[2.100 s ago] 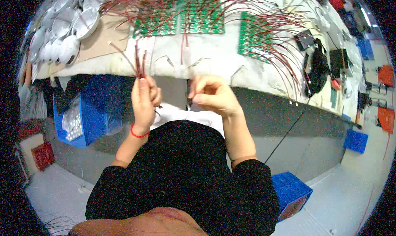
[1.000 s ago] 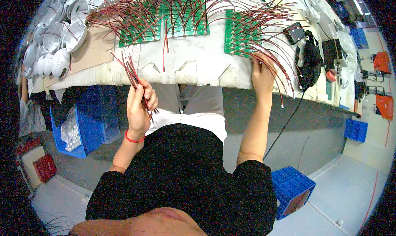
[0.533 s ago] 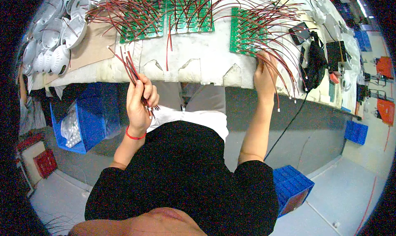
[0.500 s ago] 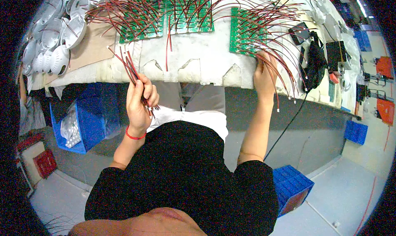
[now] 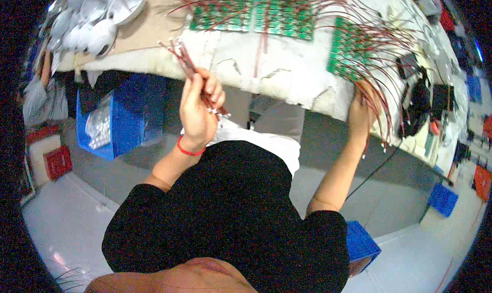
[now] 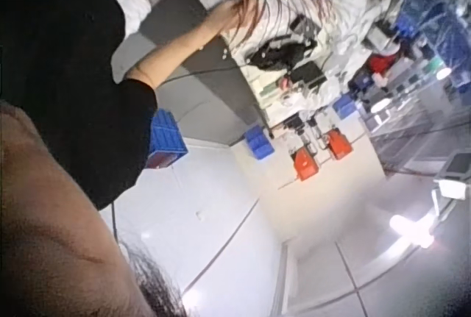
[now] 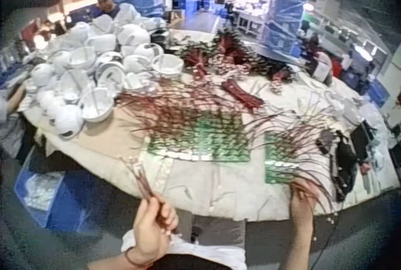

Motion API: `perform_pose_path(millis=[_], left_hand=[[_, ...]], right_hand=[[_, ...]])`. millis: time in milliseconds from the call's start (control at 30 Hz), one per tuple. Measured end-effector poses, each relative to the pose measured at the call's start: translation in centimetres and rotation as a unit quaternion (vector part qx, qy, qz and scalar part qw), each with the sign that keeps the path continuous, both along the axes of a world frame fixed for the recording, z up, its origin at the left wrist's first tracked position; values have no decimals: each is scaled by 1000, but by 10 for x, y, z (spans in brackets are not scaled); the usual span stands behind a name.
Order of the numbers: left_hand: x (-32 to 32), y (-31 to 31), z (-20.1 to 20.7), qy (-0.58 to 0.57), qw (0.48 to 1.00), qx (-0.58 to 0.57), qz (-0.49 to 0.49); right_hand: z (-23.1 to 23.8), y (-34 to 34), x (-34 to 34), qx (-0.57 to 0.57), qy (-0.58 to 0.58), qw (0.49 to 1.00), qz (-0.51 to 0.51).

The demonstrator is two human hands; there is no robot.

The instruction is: The person assembles artificial decorative plants by inserting red wire stems into green circuit boards. They pick up bundles of stems, align them, and push them into the board slots. The person also handles small white beads and green leafy components, attaching them to the stems or boards.

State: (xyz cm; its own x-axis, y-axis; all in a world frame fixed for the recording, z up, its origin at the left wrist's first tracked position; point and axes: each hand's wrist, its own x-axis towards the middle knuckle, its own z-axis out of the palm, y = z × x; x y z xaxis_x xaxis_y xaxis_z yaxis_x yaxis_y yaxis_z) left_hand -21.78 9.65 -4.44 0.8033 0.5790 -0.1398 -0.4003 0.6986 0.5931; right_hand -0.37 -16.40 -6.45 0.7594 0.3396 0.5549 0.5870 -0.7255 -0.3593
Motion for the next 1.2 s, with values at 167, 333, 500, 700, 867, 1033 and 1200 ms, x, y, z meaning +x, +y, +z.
perform_pose_path(millis=[167, 333, 500, 700, 867, 1033, 1200], left_hand=[[-8, 2, 3, 9, 1000, -7, 28], [-12, 5, 4, 13, 998, -14, 56], [-16, 7, -2, 0, 999, -26, 43], [-18, 9, -1, 1, 1000, 2, 29], [-12, 8, 1, -7, 1000, 9, 20], [-9, 4, 3, 7, 1000, 12, 17], [-6, 3, -1, 12, 1000, 14, 12]], right_hand=[[-3, -1, 4, -37, -46, 998, 10], [3, 2, 5, -26, -47, 998, 15], [14, -1, -1, 12, 72, 997, -10], [16, -4, 6, 34, 78, 995, 53], [14, -6, 6, 4, 21, 998, 59], [12, -5, 3, -17, 3, 999, 48], [15, -4, 4, -34, 9, 997, 64]])
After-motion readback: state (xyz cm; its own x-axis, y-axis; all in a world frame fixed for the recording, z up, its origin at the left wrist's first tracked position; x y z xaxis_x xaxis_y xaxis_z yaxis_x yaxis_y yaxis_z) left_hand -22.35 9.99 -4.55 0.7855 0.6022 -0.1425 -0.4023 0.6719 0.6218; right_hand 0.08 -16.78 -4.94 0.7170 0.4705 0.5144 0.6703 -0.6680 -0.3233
